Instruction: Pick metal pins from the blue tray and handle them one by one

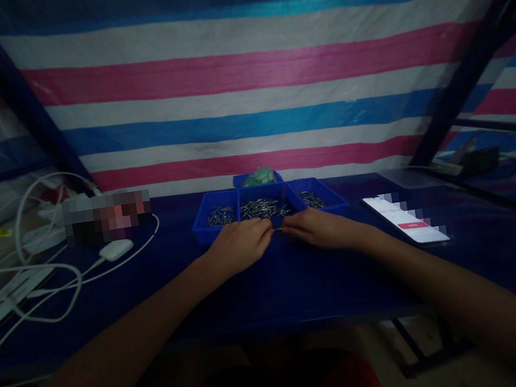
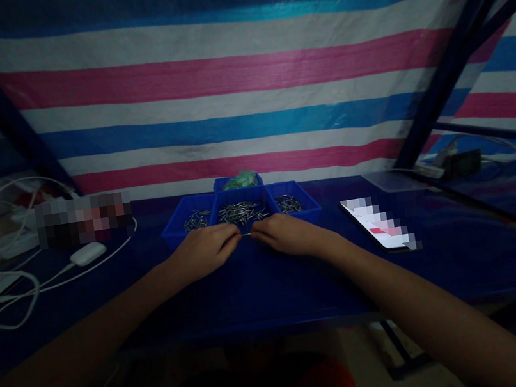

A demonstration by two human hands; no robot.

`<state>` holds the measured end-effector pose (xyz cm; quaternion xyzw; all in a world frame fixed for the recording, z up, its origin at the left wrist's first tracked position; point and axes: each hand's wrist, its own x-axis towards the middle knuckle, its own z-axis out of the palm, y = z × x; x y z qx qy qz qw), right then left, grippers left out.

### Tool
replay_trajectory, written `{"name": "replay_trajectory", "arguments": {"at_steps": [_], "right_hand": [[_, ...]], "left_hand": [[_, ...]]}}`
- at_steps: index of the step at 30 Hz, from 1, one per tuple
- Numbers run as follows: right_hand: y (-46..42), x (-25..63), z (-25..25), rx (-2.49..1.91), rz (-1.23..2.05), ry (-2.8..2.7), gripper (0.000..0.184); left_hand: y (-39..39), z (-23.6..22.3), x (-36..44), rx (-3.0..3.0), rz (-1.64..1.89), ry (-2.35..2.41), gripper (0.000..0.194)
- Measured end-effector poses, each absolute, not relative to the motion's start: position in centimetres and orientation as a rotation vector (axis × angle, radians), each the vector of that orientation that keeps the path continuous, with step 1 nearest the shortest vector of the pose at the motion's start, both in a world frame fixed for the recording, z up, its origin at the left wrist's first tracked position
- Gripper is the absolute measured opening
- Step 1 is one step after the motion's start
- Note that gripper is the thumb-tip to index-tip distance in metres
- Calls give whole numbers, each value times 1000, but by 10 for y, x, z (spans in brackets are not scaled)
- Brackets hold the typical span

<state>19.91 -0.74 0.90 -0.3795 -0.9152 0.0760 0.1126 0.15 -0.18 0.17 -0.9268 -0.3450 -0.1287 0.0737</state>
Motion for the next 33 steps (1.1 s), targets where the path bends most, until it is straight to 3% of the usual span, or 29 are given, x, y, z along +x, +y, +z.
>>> {"name": "replay_trajectory", "arguments": {"at_steps": [13,20,33], "right_hand": [[-11,196,10,-1015,408,-2678,24],[-10,196,10,-1005,286,-2718,25],[-11,198,13,-1014,218,-2709,18]], "left_hand": [[1,0,0,-2861,-523,-878,21],[1,0,1,-2965,-609,-782,22],[-4,4,1,-2849,-433,-997,16]]}}
